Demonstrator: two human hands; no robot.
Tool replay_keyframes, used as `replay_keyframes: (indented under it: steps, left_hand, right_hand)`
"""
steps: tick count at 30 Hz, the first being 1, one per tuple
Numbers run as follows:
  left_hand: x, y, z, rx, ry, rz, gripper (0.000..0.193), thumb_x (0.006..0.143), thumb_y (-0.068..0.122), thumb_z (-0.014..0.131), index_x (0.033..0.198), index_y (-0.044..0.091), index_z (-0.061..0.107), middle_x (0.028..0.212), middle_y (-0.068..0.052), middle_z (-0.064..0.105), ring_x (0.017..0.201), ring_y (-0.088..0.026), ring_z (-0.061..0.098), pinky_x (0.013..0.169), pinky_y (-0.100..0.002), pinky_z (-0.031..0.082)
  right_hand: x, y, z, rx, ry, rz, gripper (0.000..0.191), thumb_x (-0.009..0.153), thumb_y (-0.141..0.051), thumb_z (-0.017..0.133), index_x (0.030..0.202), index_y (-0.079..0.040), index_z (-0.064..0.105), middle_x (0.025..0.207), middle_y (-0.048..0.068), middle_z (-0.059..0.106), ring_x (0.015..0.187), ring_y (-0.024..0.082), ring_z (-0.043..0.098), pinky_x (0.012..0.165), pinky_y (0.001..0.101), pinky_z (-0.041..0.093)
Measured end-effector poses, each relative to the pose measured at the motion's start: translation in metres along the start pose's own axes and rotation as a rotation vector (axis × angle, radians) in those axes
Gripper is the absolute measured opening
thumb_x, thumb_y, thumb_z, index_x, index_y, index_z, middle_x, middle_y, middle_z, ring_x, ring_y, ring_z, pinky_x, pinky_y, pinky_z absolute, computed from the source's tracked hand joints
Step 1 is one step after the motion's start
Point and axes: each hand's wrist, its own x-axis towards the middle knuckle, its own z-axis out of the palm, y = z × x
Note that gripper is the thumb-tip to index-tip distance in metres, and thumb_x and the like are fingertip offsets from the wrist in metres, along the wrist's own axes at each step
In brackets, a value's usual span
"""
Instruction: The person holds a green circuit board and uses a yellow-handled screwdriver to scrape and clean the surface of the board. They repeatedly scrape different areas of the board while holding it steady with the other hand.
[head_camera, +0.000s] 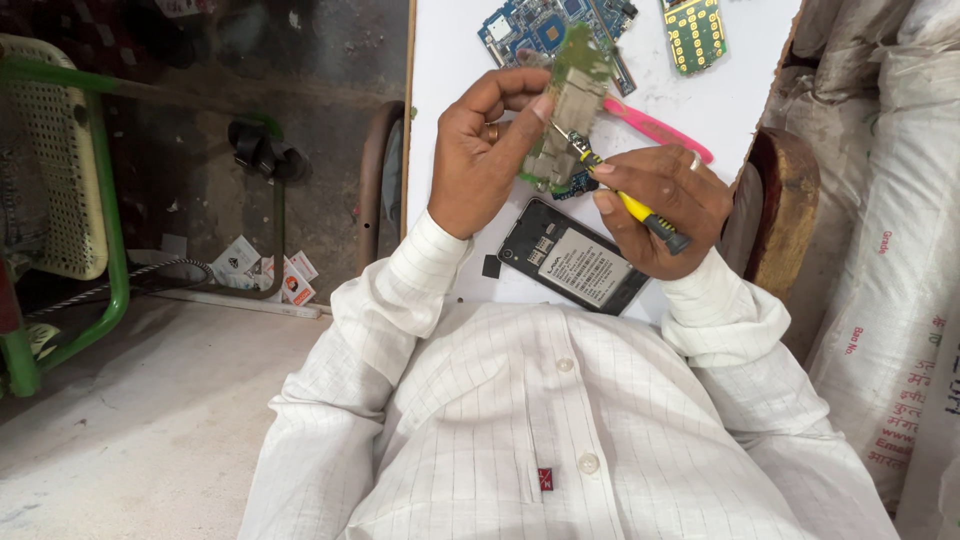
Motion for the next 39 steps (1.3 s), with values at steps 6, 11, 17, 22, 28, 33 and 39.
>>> replay_keyframes:
  steps: [6,11,17,22,28,33,39]
  left_hand:
    - [-0.001,-0.008,-0.005,-0.265,0.08,-0.017,0.026,0.114,0.014,0.056,0.137,0.003,0.05,0.106,-0.015,0.076,0.091,-0.013,0.074,0.082,-0.026,0.062]
    - [0.003,-0.004,-0.007,-0.391,0.125,-0.06,0.029,0.114,0.021,0.049,0.139,0.009,0.039,0.114,-0.017,0.074,0.095,-0.022,0.077,0.075,-0.041,0.07]
    - [0.004,0.004,-0.006,-0.437,0.129,-0.072,0.033,0.113,0.027,0.049,0.139,0.011,0.036,0.123,-0.018,0.071,0.104,-0.028,0.077,0.079,-0.047,0.071]
    - [0.003,0.005,-0.009,-0.449,0.108,-0.067,0.031,0.113,0.027,0.049,0.138,0.012,0.036,0.124,-0.02,0.071,0.104,-0.03,0.077,0.077,-0.047,0.071]
    - [0.006,0.003,-0.008,-0.432,0.119,-0.082,0.031,0.112,0.027,0.049,0.137,0.013,0.036,0.122,-0.021,0.071,0.101,-0.03,0.077,0.075,-0.045,0.071]
    - [0.006,0.003,-0.008,-0.432,0.119,-0.08,0.032,0.112,0.028,0.049,0.136,0.013,0.035,0.121,-0.02,0.071,0.1,-0.029,0.077,0.073,-0.045,0.071]
    - [0.006,0.0,-0.01,-0.429,0.093,-0.069,0.035,0.112,0.029,0.053,0.137,0.012,0.036,0.119,-0.019,0.072,0.098,-0.027,0.077,0.068,-0.042,0.07]
  right_hand:
    - [-0.007,0.001,-0.002,0.029,0.068,0.047,0.014,0.102,-0.004,0.069,0.116,-0.005,0.067,0.101,0.012,0.075,0.09,0.025,0.074,0.076,0.033,0.058]
    - [-0.009,0.003,0.0,0.064,0.084,0.127,0.014,0.111,-0.007,0.066,0.125,-0.003,0.064,0.109,0.016,0.075,0.094,0.023,0.077,0.082,0.0315,0.063]
    - [-0.004,0.003,0.0,0.038,0.046,0.132,0.015,0.111,-0.004,0.065,0.126,-0.001,0.064,0.111,0.018,0.075,0.096,0.024,0.076,0.083,0.0317,0.063]
    - [-0.002,0.001,0.0,-0.001,0.036,0.092,0.016,0.108,-0.001,0.066,0.124,0.0,0.064,0.108,0.016,0.076,0.095,0.024,0.075,0.083,0.0327,0.061]
    - [-0.003,0.004,-0.001,-0.001,0.053,0.092,0.015,0.109,-0.001,0.066,0.123,-0.001,0.064,0.107,0.016,0.076,0.095,0.024,0.075,0.082,0.0325,0.061]
    - [-0.008,0.006,0.002,0.07,0.072,0.165,0.012,0.113,-0.001,0.063,0.125,-0.002,0.063,0.103,0.014,0.076,0.091,0.022,0.078,0.082,0.0301,0.063]
    - [-0.006,0.005,0.001,0.027,0.054,0.127,0.012,0.111,0.002,0.065,0.123,-0.002,0.063,0.103,0.014,0.077,0.089,0.022,0.076,0.081,0.0301,0.06]
